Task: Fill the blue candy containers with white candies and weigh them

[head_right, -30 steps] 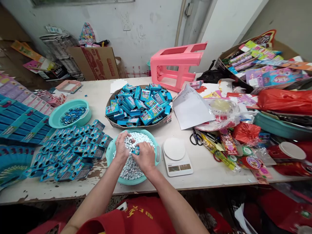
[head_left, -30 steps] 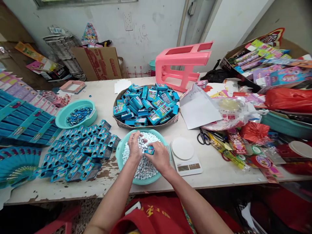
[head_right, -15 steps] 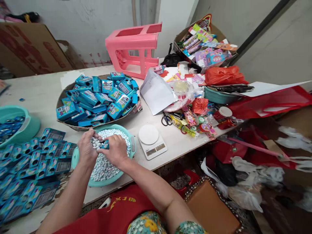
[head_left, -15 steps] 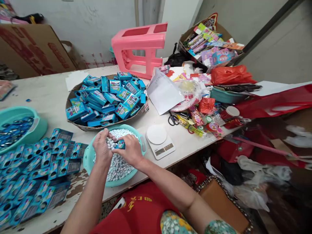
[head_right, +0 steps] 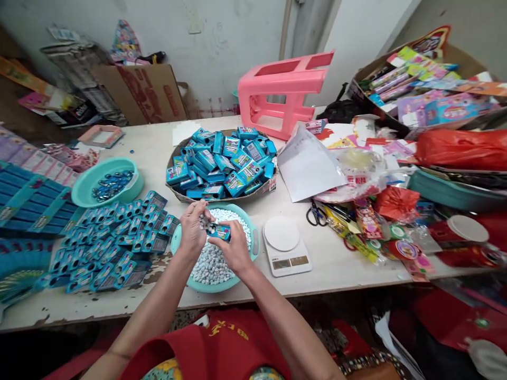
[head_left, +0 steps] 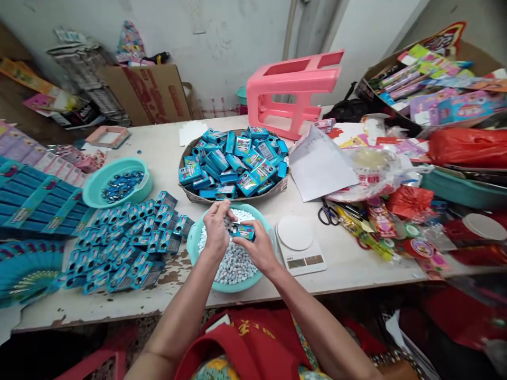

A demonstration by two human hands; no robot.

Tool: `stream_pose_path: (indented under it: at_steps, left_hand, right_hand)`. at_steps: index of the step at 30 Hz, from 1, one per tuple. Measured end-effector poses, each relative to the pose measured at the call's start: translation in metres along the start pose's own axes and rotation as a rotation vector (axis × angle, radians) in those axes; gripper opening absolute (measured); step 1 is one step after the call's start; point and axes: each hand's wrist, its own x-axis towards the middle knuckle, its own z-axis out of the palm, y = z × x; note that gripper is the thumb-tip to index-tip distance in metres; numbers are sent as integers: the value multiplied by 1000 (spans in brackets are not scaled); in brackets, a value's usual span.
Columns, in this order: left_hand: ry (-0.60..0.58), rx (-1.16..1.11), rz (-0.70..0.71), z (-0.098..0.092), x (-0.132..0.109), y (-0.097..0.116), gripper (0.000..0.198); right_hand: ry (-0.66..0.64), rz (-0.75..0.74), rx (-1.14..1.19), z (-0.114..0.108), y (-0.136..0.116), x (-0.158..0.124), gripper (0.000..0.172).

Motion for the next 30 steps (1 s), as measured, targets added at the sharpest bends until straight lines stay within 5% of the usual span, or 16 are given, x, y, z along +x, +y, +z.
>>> stream_pose_path:
  at_steps: [7, 17, 22, 26, 30]
  left_hand:
    - [33, 49, 30, -3, -4, 9, 29]
    - [-102, -66, -98, -2, -3, 18, 50]
    - [-4, -104, 19, -11, 5, 22, 56]
    - [16, 271, 161, -43, 29, -17, 41]
    - [-278, 939, 266, -64, 36, -77, 29]
  right_hand:
    - [-18, -12, -1, 4, -11, 2, 31]
    - [-32, 55, 40, 8, -5, 9, 34]
    - [11, 76, 100, -8, -11, 1, 40]
    - [47, 69, 107, -27, -6, -8, 40]
    - [78, 119, 142, -40, 7, -14, 42]
